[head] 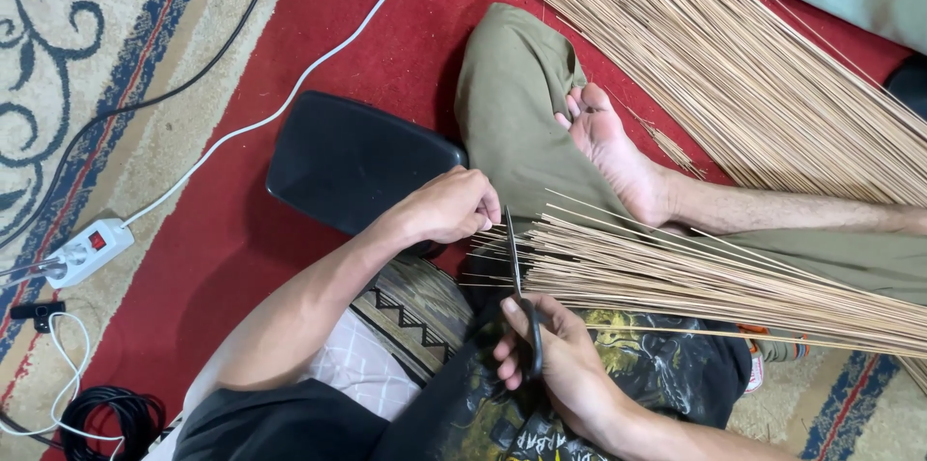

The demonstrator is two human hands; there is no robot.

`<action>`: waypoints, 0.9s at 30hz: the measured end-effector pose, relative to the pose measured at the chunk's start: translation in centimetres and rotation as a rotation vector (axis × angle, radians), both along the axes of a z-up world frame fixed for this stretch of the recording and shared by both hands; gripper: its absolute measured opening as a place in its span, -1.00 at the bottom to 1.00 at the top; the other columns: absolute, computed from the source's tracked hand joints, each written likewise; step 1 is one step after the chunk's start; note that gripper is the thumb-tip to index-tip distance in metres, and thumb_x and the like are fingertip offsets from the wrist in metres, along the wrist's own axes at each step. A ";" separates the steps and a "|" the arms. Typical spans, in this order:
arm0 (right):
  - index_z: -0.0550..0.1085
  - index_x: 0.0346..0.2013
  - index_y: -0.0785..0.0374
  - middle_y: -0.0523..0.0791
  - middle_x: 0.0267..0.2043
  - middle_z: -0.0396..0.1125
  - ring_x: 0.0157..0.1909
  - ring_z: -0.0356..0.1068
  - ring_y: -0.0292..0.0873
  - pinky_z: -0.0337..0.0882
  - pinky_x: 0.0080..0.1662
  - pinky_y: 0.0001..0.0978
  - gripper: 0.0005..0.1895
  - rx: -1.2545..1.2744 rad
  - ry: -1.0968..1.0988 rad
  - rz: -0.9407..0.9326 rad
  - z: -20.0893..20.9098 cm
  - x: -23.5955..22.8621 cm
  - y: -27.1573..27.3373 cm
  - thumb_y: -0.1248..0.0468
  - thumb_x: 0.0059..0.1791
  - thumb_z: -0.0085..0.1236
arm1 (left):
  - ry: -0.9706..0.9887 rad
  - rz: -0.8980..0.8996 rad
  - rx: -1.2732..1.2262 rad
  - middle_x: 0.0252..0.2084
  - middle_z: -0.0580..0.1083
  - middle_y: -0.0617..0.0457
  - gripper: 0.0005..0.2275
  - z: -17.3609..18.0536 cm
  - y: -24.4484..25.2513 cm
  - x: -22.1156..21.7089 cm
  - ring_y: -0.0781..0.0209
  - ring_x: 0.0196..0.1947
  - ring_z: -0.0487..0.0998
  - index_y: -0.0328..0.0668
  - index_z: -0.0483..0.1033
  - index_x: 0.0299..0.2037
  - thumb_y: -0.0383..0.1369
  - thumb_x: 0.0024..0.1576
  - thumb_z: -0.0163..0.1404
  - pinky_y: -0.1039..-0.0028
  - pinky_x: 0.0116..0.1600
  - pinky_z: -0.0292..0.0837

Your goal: Trimming the ends of a bundle of thin wooden sticks using scissors to make them even.

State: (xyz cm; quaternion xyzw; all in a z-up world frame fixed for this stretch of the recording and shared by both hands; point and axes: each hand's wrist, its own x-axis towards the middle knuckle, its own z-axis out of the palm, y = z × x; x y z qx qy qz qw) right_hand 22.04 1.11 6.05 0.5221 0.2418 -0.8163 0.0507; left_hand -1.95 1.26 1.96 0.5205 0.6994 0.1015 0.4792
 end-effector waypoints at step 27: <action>0.40 0.09 0.34 0.05 -0.35 0.48 -0.39 0.51 -0.18 0.61 -0.29 -0.45 -0.45 0.978 0.181 -0.052 -4.7 -0.6 12.4 0.46 -0.14 0.42 | -0.239 0.148 0.317 -0.38 0.56 0.02 -0.94 3.3 2.7 1.8 0.16 -0.34 0.59 -0.16 0.54 -0.33 -0.53 0.08 0.11 0.42 -0.29 0.49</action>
